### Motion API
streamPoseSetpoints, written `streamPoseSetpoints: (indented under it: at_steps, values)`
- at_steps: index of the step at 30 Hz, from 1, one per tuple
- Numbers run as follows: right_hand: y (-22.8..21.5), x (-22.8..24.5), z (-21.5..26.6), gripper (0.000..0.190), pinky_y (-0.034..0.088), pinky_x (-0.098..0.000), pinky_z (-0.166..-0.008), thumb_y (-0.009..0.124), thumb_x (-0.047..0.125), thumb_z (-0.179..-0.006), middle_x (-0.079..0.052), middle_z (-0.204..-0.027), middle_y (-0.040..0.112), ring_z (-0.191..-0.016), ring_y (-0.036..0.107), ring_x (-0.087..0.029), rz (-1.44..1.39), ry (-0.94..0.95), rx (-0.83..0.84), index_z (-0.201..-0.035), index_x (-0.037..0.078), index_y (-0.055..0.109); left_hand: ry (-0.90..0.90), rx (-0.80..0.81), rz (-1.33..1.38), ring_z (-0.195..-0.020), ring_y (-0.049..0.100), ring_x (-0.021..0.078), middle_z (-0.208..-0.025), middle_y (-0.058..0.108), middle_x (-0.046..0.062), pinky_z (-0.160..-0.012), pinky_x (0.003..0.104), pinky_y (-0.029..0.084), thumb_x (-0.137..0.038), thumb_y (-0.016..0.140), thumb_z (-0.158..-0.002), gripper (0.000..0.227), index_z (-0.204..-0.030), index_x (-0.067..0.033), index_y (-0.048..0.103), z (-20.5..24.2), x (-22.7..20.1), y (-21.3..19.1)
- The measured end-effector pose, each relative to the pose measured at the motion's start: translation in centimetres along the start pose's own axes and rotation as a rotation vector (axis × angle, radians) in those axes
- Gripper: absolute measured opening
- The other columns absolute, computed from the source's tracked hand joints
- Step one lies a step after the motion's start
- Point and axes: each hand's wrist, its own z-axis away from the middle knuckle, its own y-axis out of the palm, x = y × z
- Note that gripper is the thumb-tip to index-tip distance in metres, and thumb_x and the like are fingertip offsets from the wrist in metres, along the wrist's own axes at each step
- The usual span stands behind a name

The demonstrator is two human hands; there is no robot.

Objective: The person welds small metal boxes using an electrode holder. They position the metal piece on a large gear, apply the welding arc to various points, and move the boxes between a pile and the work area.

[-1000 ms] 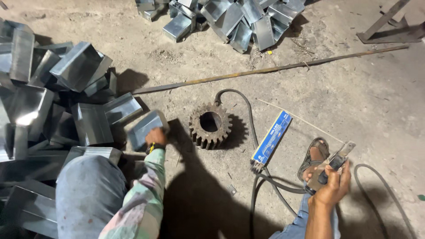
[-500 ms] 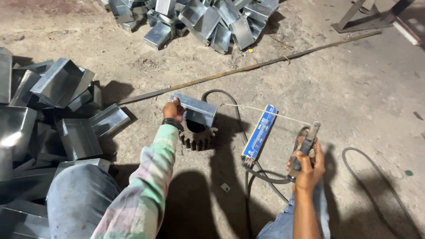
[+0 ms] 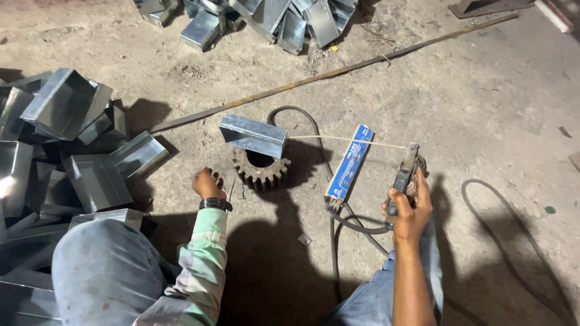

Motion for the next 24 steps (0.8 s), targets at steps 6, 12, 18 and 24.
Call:
streamPoseSetpoints:
  at_steps: [6, 12, 18, 24]
  values:
    - [0.1, 0.2, -0.1, 0.079, 0.054, -0.0281, -0.046, 0.067, 0.008, -0.077, -0.007, -0.089, 0.067, -0.058, 0.063, -0.013, 0.040, -0.020, 0.005, -0.152, 0.002, 0.047, 0.143, -0.042, 0.069, -0.080, 0.061, 0.0177, -0.098, 0.064, 0.003, -0.062, 0.033, 0.046, -0.013, 0.062, -0.096, 0.013, -0.108, -0.0132, 0.056, 1.6, -0.4, -0.5]
    - [-0.1, 0.0, -0.1, 0.078, 0.052, -0.0275, -0.045, 0.066, 0.008, -0.077, -0.008, -0.087, 0.065, -0.055, 0.060, -0.013, 0.003, -0.005, 0.023, -0.153, 0.002, 0.049, 0.166, -0.016, 0.115, -0.079, 0.060, 0.0175, -0.098, 0.064, 0.004, -0.062, 0.033, 0.047, -0.012, 0.062, -0.097, 0.014, -0.110, -0.0109, 0.056, 3.5, -1.1, -0.2]
    - [0.0, -0.1, -0.1, 0.077, 0.053, -0.0273, -0.047, 0.067, 0.007, -0.078, -0.007, -0.089, 0.064, -0.057, 0.060, -0.012, 0.011, -0.030, 0.041, -0.153, 0.002, 0.050, 0.169, -0.022, 0.114, -0.080, 0.060, 0.0172, -0.099, 0.064, 0.005, -0.062, 0.032, 0.047, -0.011, 0.061, -0.096, 0.018, -0.114, -0.0102, 0.057, 4.4, -1.5, 0.0]
    - [0.2, 0.2, 0.1, 0.075, 0.052, -0.0267, -0.047, 0.066, 0.006, -0.079, -0.007, -0.088, 0.063, -0.056, 0.060, -0.013, -0.006, -0.035, 0.039, -0.153, 0.002, 0.051, 0.173, -0.017, 0.105, -0.080, 0.059, 0.0166, -0.101, 0.062, 0.004, -0.063, 0.033, 0.048, -0.010, 0.058, -0.096, 0.020, -0.116, -0.0108, 0.057, 5.3, -1.9, -0.1]
